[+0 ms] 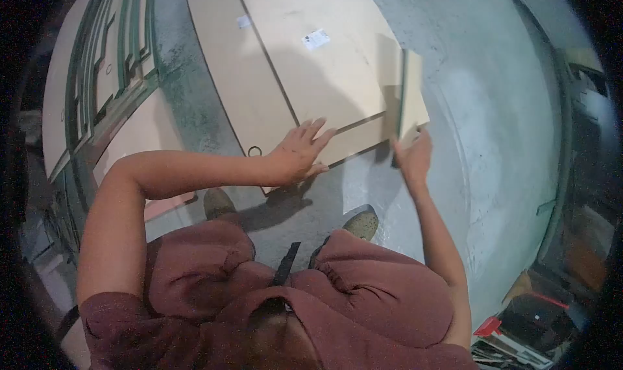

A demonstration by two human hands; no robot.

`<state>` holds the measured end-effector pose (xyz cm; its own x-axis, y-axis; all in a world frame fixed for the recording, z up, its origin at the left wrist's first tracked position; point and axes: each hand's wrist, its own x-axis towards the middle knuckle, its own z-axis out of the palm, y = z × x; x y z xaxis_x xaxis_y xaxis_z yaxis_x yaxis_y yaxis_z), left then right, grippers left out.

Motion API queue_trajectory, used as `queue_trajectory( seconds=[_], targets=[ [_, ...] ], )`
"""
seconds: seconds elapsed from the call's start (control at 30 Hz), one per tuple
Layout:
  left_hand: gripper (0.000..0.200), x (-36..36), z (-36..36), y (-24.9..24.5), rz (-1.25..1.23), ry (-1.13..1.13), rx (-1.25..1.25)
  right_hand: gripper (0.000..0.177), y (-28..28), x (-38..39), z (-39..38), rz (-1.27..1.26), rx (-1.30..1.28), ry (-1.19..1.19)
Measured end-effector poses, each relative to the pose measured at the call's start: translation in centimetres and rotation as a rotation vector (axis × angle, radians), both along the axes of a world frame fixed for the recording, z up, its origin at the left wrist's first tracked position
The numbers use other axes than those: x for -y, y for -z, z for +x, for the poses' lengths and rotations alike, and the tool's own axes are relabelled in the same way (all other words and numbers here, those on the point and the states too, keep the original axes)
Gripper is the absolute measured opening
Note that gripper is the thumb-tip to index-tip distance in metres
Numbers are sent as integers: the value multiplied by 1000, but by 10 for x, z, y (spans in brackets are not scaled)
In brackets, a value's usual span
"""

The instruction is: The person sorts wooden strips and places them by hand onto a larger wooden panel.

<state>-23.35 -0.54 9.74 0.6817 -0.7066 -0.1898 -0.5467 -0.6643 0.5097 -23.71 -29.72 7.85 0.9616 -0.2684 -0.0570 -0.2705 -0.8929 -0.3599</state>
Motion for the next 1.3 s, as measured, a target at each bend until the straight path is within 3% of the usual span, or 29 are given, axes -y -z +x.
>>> queue_trajectory(
  seconds=[0.07,0.17,0.33,0.5,0.67,0.8,1.0,1.17,1.3],
  targets=[
    [75,-9,2,2,-15,1,68,74,-3,-47,-15,7,189,-261],
    [79,-22,-2,8,-31,2,160,78,-9,-96,-25,-52,87,-448],
    [81,-51,2,35,108,51,221,77,9,-121,-33,-127,18,-528],
    [81,-59,13,50,81,86,240,79,24,-125,-36,-222,-5,-605],
    [79,-67,21,57,163,148,234,79,15,-127,-41,-146,-40,-596],
    [79,-70,23,61,64,155,285,77,15,-121,-50,-137,-110,-666],
    [73,-75,64,63,83,49,379,77,21,-143,1,-207,-21,-733],
    [52,-86,123,64,62,-97,606,74,19,-171,63,-269,-39,-713],
    [38,-97,175,68,103,-215,614,71,29,-195,117,-245,73,-750]
  ],
)
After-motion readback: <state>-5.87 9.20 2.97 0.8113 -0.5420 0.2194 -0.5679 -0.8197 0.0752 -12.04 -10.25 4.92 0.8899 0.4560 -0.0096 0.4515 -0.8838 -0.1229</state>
